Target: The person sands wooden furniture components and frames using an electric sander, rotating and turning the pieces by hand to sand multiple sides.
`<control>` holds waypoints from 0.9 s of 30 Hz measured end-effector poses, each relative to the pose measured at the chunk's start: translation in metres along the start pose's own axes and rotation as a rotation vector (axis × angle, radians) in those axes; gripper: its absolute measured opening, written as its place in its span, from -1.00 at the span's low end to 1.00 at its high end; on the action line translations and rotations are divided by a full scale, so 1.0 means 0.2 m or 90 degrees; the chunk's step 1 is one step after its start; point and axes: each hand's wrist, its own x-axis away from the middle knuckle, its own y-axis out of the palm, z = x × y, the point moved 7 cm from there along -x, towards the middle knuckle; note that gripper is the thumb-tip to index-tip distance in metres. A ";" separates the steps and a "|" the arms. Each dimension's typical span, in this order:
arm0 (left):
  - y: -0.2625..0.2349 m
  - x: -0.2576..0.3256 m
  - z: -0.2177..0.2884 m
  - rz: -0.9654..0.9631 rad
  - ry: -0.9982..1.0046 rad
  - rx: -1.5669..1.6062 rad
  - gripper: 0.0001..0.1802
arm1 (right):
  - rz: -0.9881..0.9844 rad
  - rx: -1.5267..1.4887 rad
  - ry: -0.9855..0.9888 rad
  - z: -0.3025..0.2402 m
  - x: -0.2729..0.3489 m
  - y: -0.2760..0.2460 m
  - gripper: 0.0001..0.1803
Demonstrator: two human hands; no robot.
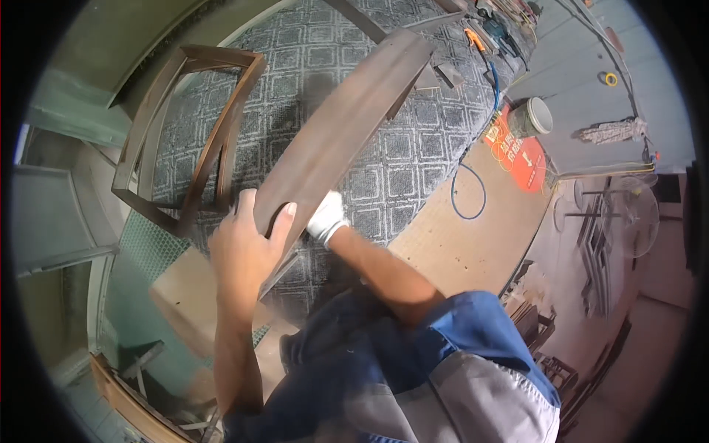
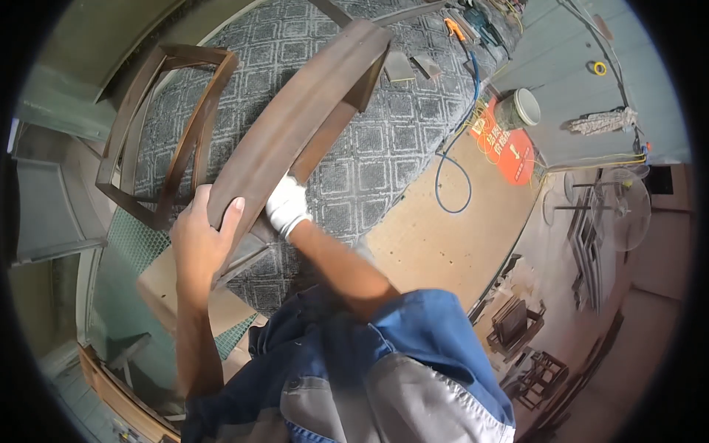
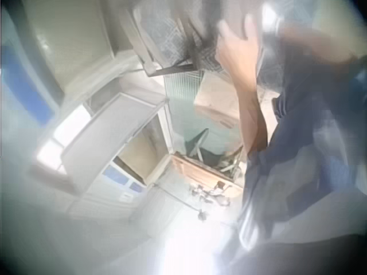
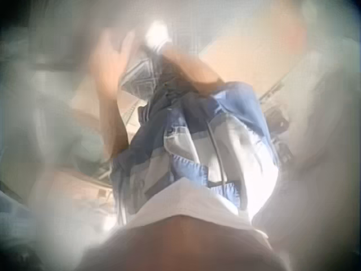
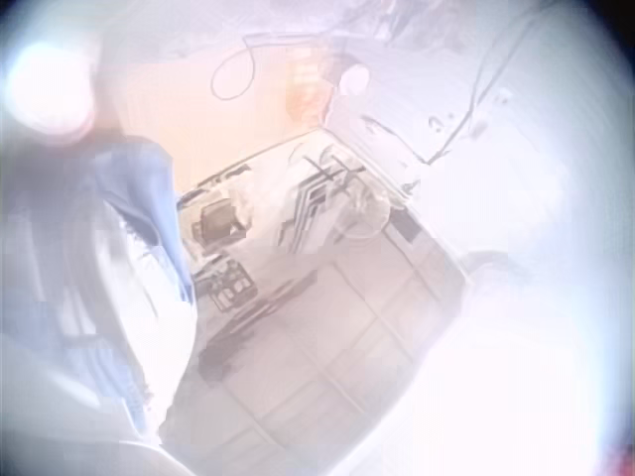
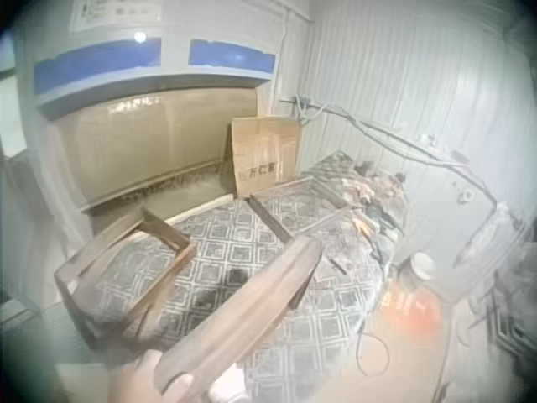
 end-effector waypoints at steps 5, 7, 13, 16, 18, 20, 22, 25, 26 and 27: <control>0.00 -0.03 0.03 0.014 0.016 -0.002 -0.40 | 0.090 0.029 0.096 0.57 -0.33 -0.24 -0.56; 0.00 -0.01 0.03 0.015 0.010 0.006 -0.40 | 0.051 0.055 0.059 0.58 -0.34 -0.22 -0.60; -0.01 -0.02 0.02 0.009 0.001 -0.003 -0.43 | -0.029 0.062 -0.106 -0.20 0.18 -0.22 -0.72; -0.01 -0.02 0.04 0.028 0.012 -0.009 -0.45 | -0.080 0.012 -0.093 -0.23 0.27 0.02 -0.69; -0.01 -0.02 0.03 0.017 -0.003 -0.009 -0.49 | -0.087 0.014 -0.094 -0.25 0.27 0.02 -0.68; 0.00 -0.03 0.02 0.014 -0.023 -0.019 -0.53 | 0.018 0.069 -0.131 -0.26 0.21 -0.08 -0.66; -0.01 -0.02 0.01 0.018 -0.025 -0.011 -0.53 | -0.041 0.063 -0.036 -0.16 0.11 -0.18 -0.66; -0.01 -0.02 -0.02 0.032 -0.018 -0.008 -0.56 | -0.064 0.073 0.084 0.03 -0.09 -0.40 -0.68; -0.01 -0.03 0.00 0.030 0.001 0.004 -0.57 | -0.068 0.133 0.051 0.11 -0.16 -0.43 -0.69; -0.02 -0.02 0.02 0.025 0.014 0.013 -0.58 | -0.075 0.189 0.016 0.19 -0.23 -0.40 -0.70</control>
